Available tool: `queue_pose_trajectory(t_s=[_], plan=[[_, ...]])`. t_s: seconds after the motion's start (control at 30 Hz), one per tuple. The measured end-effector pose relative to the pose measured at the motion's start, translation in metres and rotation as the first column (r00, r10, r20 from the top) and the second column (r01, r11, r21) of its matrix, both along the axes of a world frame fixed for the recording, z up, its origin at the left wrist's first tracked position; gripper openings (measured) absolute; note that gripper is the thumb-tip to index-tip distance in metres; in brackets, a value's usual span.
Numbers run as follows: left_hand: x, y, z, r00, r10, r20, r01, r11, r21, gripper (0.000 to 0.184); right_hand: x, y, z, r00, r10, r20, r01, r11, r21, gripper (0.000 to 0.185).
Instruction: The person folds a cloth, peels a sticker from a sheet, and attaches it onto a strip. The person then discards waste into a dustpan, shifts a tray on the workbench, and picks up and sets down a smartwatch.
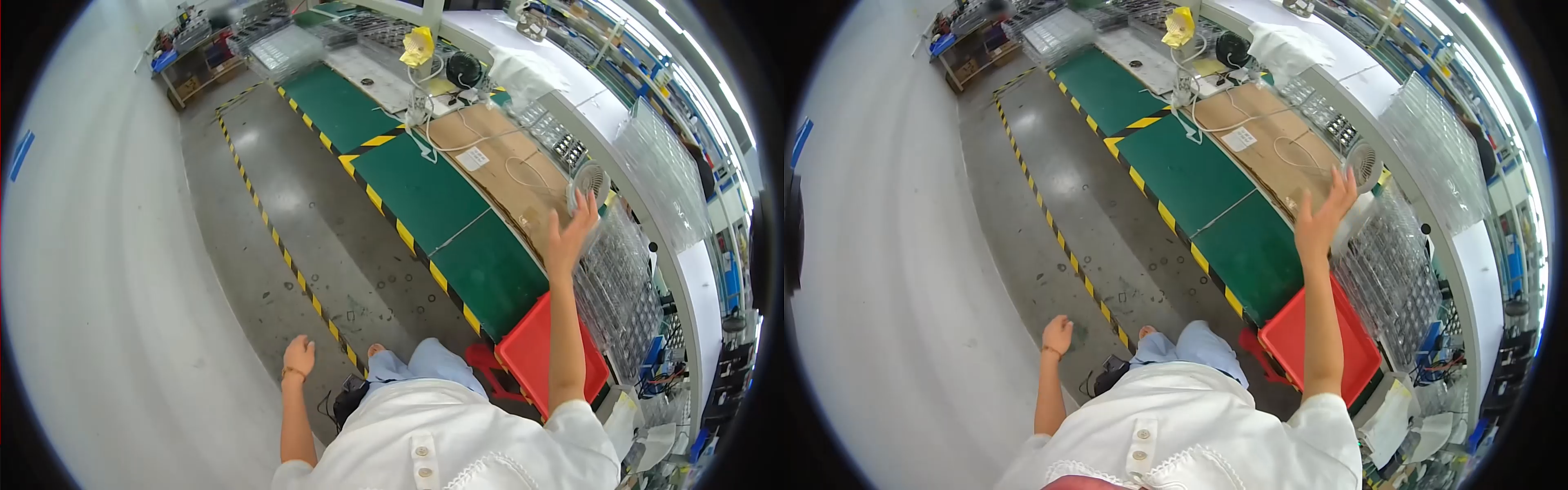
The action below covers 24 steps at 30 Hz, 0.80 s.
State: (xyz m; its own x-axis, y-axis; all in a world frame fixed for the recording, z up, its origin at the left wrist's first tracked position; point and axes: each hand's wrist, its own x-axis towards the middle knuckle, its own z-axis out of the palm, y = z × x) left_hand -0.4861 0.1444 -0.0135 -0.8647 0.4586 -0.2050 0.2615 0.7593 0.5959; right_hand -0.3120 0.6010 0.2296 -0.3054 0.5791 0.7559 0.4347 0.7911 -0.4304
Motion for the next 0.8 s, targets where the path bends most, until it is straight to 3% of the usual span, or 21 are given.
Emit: queue_pose_trajectory(t_s=[0.07,0.13,0.2,0.3,0.37,0.43,0.5,0.57,0.77,0.8], plan=[[-0.005,-0.015,0.018,0.999,0.024,0.042,-0.020,0.996,-0.092,0.029,-0.034,0.001,0.011,1.000,-0.001,-0.004,0.001,0.999,0.042,0.051],[-0.003,-0.029,0.012,0.999,0.042,0.007,-0.042,0.999,0.019,0.027,-0.058,-0.005,0.018,1.000,-0.015,-0.027,0.016,0.999,0.029,0.053],[0.002,-0.029,0.021,0.996,0.034,0.078,-0.039,0.997,0.061,0.026,-0.080,-0.004,0.014,0.990,0.066,-0.128,-0.071,0.997,-0.033,0.055],[-0.008,-0.026,0.024,0.982,-0.098,0.162,0.089,0.994,0.064,0.027,-0.099,0.005,0.013,0.968,0.119,-0.222,-0.145,0.984,-0.102,0.055],[-0.024,-0.017,0.031,0.895,-0.270,0.354,0.299,0.954,-0.028,0.028,-0.102,0.015,0.017,0.964,0.116,-0.239,-0.150,0.980,-0.128,0.054],[-0.050,-0.003,0.027,0.890,-0.315,0.329,0.350,0.935,-0.051,0.028,-0.096,0.034,0.026,0.998,-0.007,-0.065,0.007,1.000,-0.011,0.056],[-0.078,0.019,0.027,0.884,-0.357,0.302,0.395,0.916,-0.072,0.029,-0.088,0.055,0.040,0.997,-0.074,-0.037,0.075,0.997,0.032,0.054],[-0.106,0.058,0.035,0.867,-0.465,0.178,0.495,0.844,-0.204,0.029,-0.079,0.083,0.052,0.991,-0.135,-0.006,0.136,0.988,0.078,0.052],[-0.169,0.171,0.058,0.784,-0.619,0.044,0.620,0.780,-0.089,0.029,-0.073,0.217,0.083,0.941,-0.329,0.084,0.306,0.929,0.206,0.039],[-0.177,0.187,0.062,0.782,-0.622,0.038,0.622,0.778,-0.089,0.029,-0.073,0.247,0.081,0.896,-0.395,0.203,0.368,0.916,0.158,0.038]])
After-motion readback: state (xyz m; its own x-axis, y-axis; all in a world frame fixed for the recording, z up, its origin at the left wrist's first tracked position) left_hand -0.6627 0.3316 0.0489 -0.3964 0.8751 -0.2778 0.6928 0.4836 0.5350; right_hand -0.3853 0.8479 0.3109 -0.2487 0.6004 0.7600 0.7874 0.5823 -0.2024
